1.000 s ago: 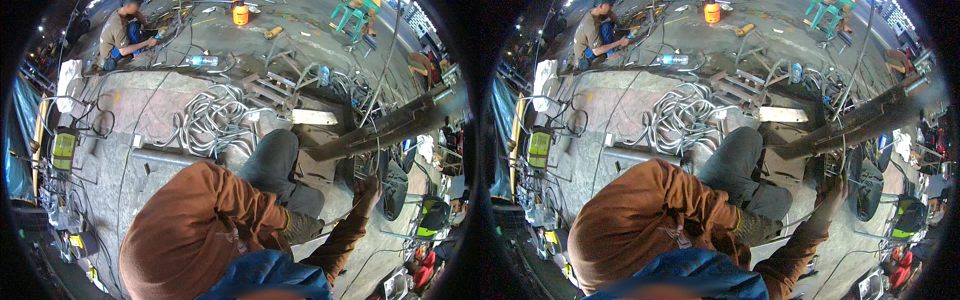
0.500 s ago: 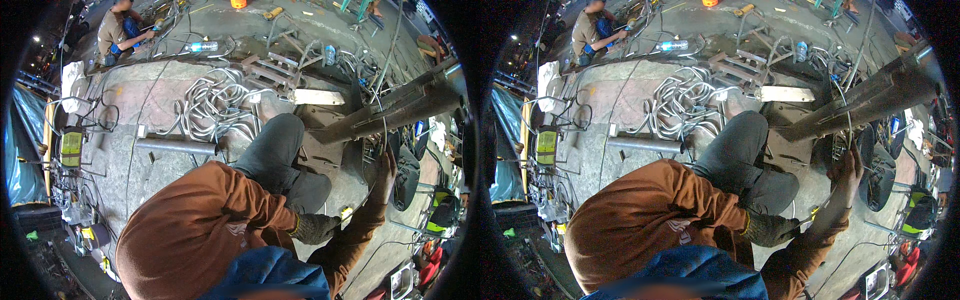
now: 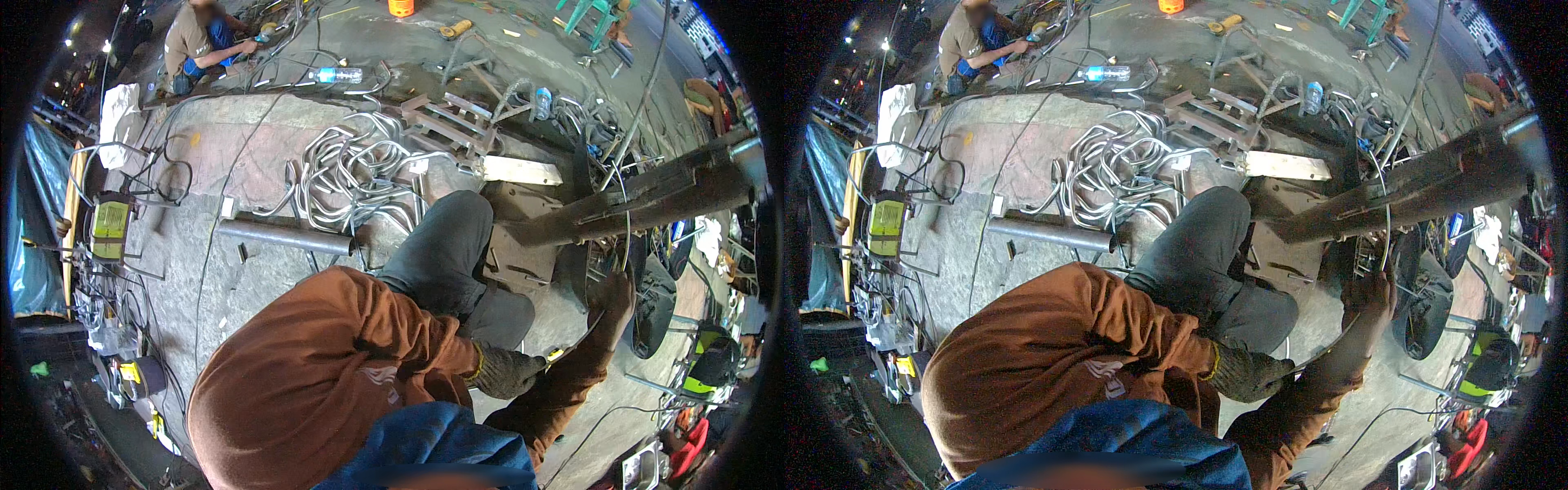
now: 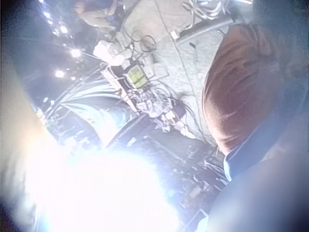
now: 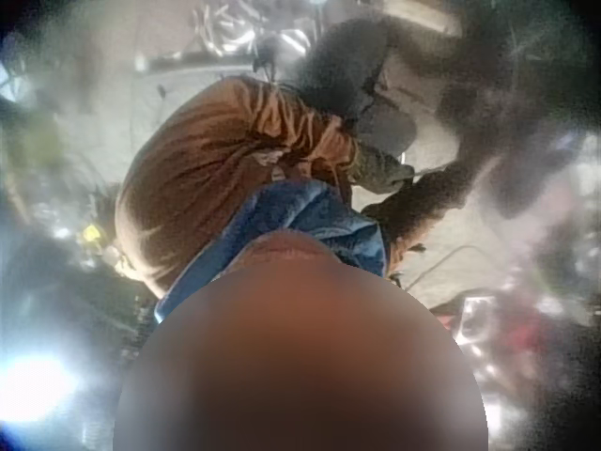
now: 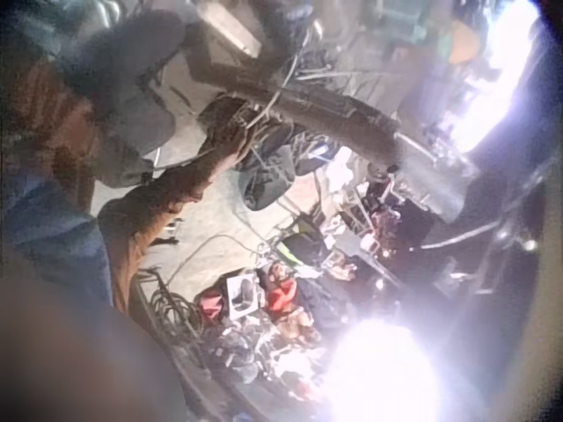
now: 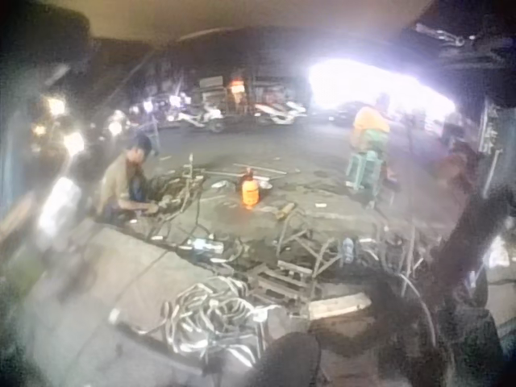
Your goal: The person measures a metal rod with a tape measure, then bends it around a vertical post using both hands. They repeatedly adjust the rod's curvature and check its shape against the post, working while seated on the floor.
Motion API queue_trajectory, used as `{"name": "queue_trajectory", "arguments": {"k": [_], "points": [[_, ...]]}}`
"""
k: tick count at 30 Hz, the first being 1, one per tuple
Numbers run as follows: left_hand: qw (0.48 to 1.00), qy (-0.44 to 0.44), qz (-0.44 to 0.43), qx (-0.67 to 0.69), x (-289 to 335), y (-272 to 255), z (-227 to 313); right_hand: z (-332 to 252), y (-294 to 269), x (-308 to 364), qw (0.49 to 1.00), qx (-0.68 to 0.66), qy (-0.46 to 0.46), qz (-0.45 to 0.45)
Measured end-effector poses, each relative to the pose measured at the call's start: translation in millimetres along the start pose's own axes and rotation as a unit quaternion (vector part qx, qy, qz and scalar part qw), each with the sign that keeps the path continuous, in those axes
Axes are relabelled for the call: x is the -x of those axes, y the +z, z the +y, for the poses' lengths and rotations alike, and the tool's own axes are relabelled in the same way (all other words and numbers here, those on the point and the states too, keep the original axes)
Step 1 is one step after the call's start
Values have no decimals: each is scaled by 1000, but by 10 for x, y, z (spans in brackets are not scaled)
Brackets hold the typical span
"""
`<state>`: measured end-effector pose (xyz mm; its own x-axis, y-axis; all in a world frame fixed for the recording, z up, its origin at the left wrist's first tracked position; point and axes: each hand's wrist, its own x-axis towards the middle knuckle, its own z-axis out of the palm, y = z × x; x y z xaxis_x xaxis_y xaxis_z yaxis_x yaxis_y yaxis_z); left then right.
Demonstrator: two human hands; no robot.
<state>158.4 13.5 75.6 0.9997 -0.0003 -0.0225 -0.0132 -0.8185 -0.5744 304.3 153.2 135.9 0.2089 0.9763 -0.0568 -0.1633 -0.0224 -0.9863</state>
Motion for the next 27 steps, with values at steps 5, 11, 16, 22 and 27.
{"name": "queue_trajectory", "arguments": {"k": [5,11,16,22,27], "points": [[894,-98,24,436,-196,119,100,32,42,185,993,94,-45,64],[428,-294,32,854,-242,126,133,241,-313,-7,998,-2,-42,-38],[545,-301,112,774,-213,113,153,424,-715,-288,960,222,-159,-63],[467,-297,126,823,-263,140,176,356,-544,-128,997,39,-58,41],[955,-95,97,263,-407,305,321,239,-369,-69,998,15,-41,39]]}}
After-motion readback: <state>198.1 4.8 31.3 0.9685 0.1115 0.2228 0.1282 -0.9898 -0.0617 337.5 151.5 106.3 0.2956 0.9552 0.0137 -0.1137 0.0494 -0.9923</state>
